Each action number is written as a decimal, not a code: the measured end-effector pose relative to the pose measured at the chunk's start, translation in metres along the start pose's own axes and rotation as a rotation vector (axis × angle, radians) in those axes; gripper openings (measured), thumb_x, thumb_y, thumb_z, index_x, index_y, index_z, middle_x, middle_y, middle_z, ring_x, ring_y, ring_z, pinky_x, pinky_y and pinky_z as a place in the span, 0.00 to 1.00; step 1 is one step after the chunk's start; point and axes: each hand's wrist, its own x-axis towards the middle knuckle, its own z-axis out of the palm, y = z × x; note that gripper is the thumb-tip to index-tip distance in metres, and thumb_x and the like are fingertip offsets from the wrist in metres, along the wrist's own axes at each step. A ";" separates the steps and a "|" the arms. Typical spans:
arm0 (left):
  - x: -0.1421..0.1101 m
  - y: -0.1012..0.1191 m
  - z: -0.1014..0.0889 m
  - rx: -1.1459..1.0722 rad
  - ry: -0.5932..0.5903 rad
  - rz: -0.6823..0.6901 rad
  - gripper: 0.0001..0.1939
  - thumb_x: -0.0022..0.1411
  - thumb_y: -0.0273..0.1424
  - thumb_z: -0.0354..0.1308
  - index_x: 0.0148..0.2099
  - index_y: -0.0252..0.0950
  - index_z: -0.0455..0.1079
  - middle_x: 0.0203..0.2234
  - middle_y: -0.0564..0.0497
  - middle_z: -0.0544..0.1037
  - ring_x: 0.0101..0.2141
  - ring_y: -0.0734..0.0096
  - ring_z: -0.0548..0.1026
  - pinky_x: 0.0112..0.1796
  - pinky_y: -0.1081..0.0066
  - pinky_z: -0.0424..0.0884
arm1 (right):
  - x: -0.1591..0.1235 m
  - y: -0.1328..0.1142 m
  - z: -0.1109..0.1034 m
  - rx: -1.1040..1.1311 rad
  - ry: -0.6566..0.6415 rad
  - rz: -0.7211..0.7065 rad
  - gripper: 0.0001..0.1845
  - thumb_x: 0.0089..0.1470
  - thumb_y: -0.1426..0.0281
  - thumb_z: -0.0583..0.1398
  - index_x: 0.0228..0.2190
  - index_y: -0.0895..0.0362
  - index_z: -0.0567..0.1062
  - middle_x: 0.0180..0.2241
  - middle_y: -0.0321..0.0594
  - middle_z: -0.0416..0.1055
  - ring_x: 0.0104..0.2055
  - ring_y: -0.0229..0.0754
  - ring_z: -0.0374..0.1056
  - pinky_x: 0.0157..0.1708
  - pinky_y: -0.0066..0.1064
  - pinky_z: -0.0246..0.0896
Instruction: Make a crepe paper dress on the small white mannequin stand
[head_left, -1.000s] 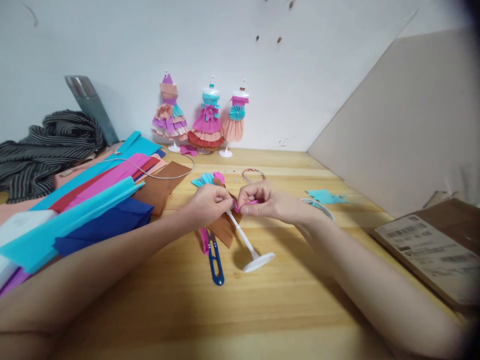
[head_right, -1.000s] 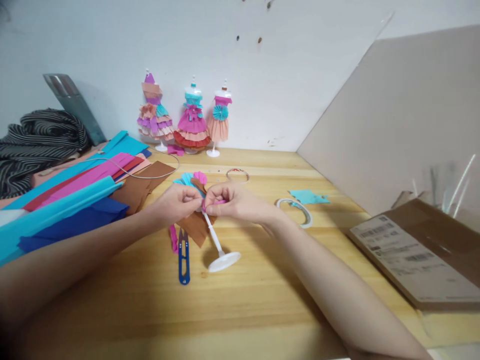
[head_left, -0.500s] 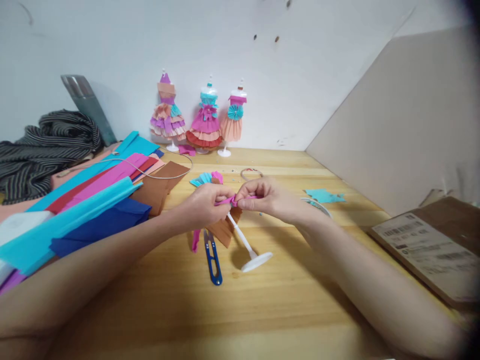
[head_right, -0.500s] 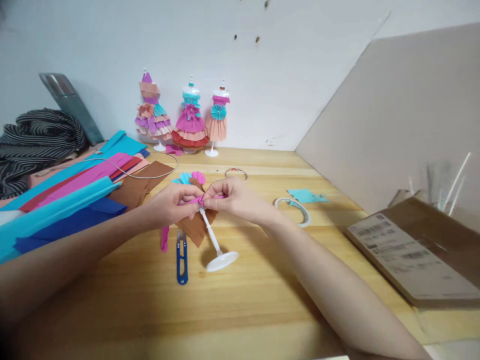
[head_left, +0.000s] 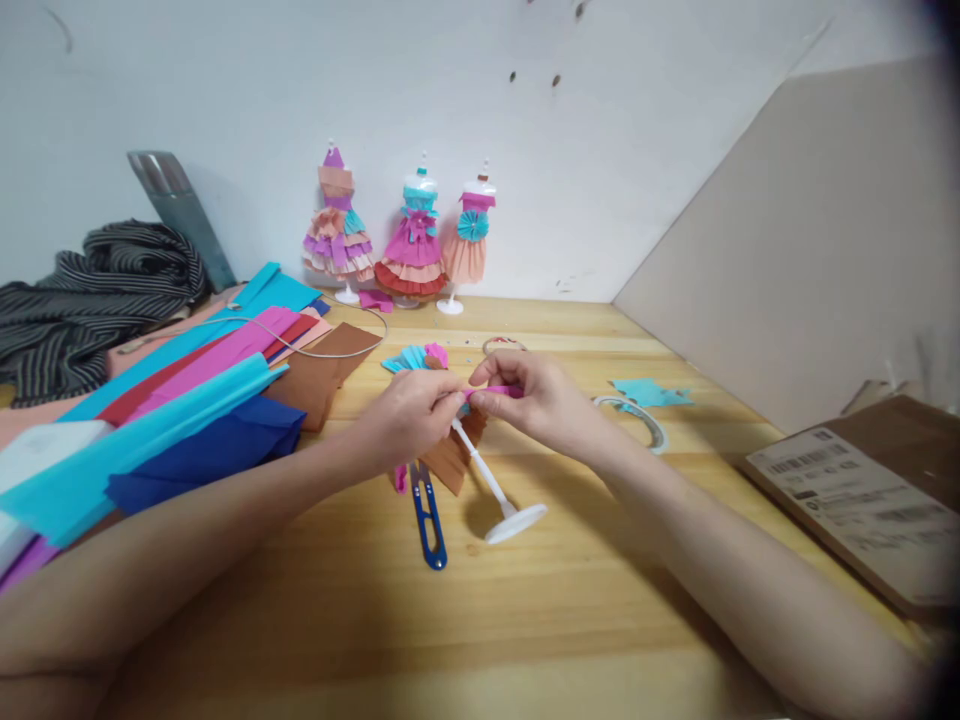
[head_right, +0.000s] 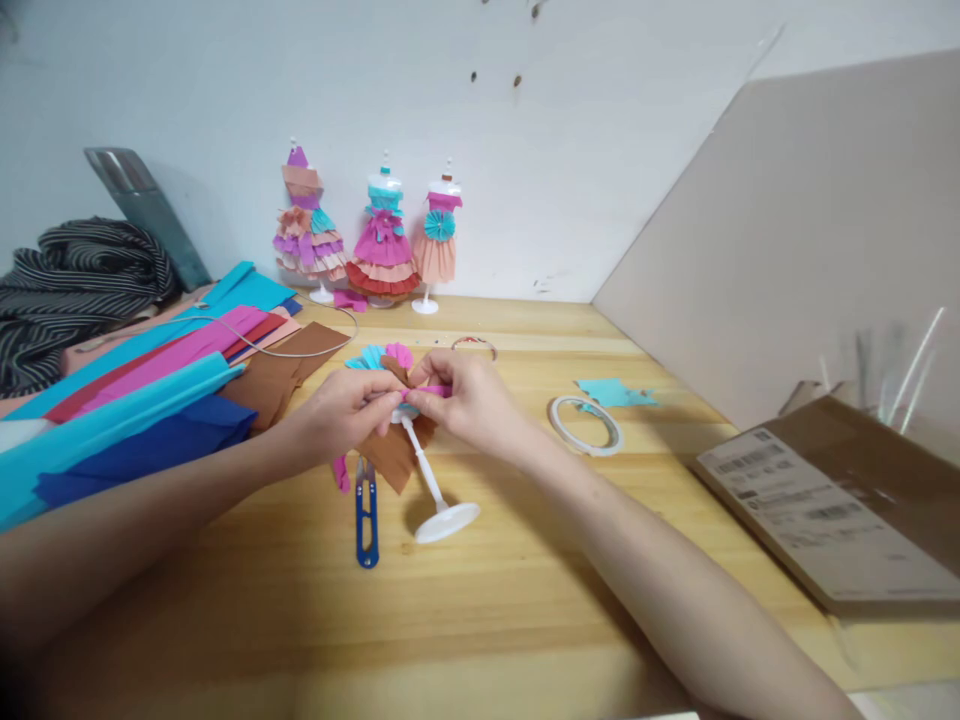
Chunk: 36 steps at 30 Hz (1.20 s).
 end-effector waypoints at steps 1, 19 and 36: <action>0.000 0.001 0.000 0.009 0.001 0.002 0.15 0.60 0.24 0.48 0.20 0.34 0.62 0.15 0.56 0.64 0.20 0.78 0.61 0.24 0.74 0.53 | 0.000 0.000 0.000 -0.016 -0.017 -0.004 0.11 0.45 0.63 0.61 0.26 0.60 0.72 0.19 0.33 0.63 0.21 0.34 0.56 0.21 0.27 0.50; -0.001 -0.001 0.007 0.043 0.001 -0.133 0.13 0.59 0.28 0.52 0.22 0.33 0.66 0.14 0.56 0.66 0.19 0.78 0.61 0.23 0.74 0.52 | 0.002 0.008 0.007 -0.249 -0.003 -0.086 0.06 0.46 0.73 0.56 0.20 0.58 0.68 0.17 0.31 0.60 0.20 0.32 0.53 0.22 0.26 0.48; 0.003 -0.008 0.007 -0.074 -0.013 -0.071 0.13 0.57 0.29 0.50 0.22 0.33 0.66 0.16 0.58 0.57 0.21 0.79 0.56 0.24 0.74 0.50 | 0.005 0.007 -0.019 0.126 -0.250 -0.062 0.18 0.51 0.55 0.60 0.29 0.59 0.71 0.27 0.40 0.71 0.31 0.40 0.67 0.31 0.31 0.61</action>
